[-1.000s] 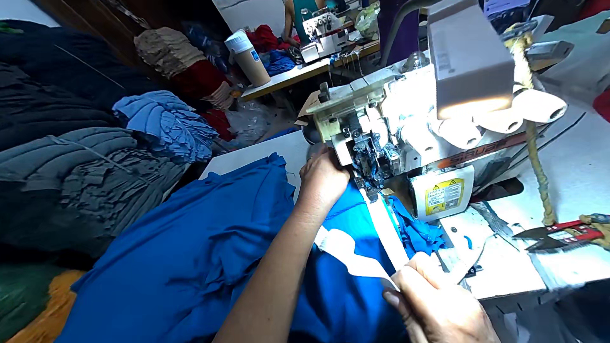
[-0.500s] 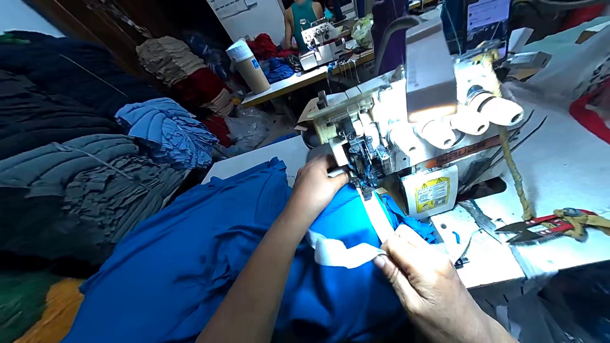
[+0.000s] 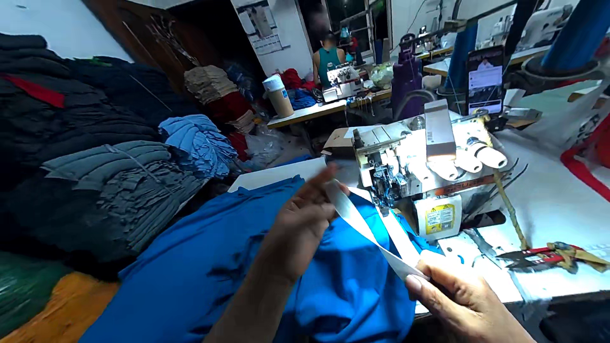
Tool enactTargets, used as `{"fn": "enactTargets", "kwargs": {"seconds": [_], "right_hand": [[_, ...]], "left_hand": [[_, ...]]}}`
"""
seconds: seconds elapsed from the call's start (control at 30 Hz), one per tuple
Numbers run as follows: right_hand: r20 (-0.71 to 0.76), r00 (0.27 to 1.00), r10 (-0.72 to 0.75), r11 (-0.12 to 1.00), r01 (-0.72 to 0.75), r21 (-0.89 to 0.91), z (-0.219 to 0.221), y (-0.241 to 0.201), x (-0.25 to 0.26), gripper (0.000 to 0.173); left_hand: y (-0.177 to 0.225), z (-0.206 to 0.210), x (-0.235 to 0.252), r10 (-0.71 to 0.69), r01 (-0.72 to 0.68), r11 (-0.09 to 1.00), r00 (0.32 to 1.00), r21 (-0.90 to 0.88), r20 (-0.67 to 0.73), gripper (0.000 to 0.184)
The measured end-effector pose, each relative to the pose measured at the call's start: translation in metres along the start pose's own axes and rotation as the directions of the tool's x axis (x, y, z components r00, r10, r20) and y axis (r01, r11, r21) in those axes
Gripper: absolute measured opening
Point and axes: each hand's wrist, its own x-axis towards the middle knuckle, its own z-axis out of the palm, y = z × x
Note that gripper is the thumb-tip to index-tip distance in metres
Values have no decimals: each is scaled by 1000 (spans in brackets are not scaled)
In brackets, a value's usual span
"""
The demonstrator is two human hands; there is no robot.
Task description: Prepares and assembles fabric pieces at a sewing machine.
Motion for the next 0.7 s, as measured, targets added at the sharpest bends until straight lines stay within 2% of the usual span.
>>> {"fn": "enactTargets", "kwargs": {"seconds": [0.03, 0.07, 0.1, 0.17, 0.2, 0.27, 0.3, 0.33, 0.4, 0.47, 0.5, 0.57, 0.6, 0.63, 0.7], "right_hand": [[51, 998, 36, 998, -39, 54, -4, -11, -1, 29], [95, 993, 63, 994, -71, 83, -8, -22, -3, 28], [126, 989, 79, 992, -90, 90, -11, -30, -4, 28], [170, 980, 102, 992, -114, 59, -15, -37, -7, 29], [194, 974, 118, 991, -128, 39, -15, -36, -8, 29], [249, 956, 158, 987, -160, -15, -13, -32, -12, 29], [273, 947, 170, 985, -166, -37, -12, -30, -14, 29], [283, 945, 164, 986, -157, -48, -9, -29, -16, 29], [253, 962, 106, 994, -96, -52, -5, -22, -19, 26], [113, 991, 68, 994, -57, -95, -2, -8, -19, 24], [1, 996, 92, 988, -91, -121, 2, 2, -19, 25], [-170, 957, 237, 964, -253, -81, 12, 24, -21, 34], [-185, 930, 319, 945, -328, -20, 19, 32, -24, 39], [-162, 910, 381, 924, -379, 47, 26, 36, -27, 43], [-66, 887, 457, 878, -438, 193, 42, 40, -36, 48]], "left_hand": [[-2, -1, -2, 25, -52, 962, 994, 267, 106, 38], [-2, -3, -4, 25, -160, 827, 968, 538, 250, 31], [0, -3, -6, 11, -311, 641, 918, 702, 397, 29], [7, -5, -10, -57, -525, 358, 814, 773, 579, 53], [12, -8, -12, -54, -576, 262, 792, 774, 608, 57], [21, -14, -16, 42, -622, 91, 783, 778, 621, 58], [26, -13, -20, 72, -638, 67, 770, 767, 634, 54], [30, -9, -26, 68, -661, 111, 750, 742, 657, 49], [33, 3, -36, -1, -693, 284, 691, 663, 723, 36], [31, 6, -42, -91, -673, 399, 647, 623, 757, 29], [29, 3, -45, -112, -662, 401, 650, 633, 752, 32], [23, -13, -53, -83, -643, 300, 719, 705, 690, 37], [18, -22, -58, -36, -610, 229, 773, 758, 633, 36], [12, -31, -64, 19, -550, 189, 830, 814, 557, 32], [-5, -40, -78, 159, -396, 200, 915, 896, 369, 22]]}}
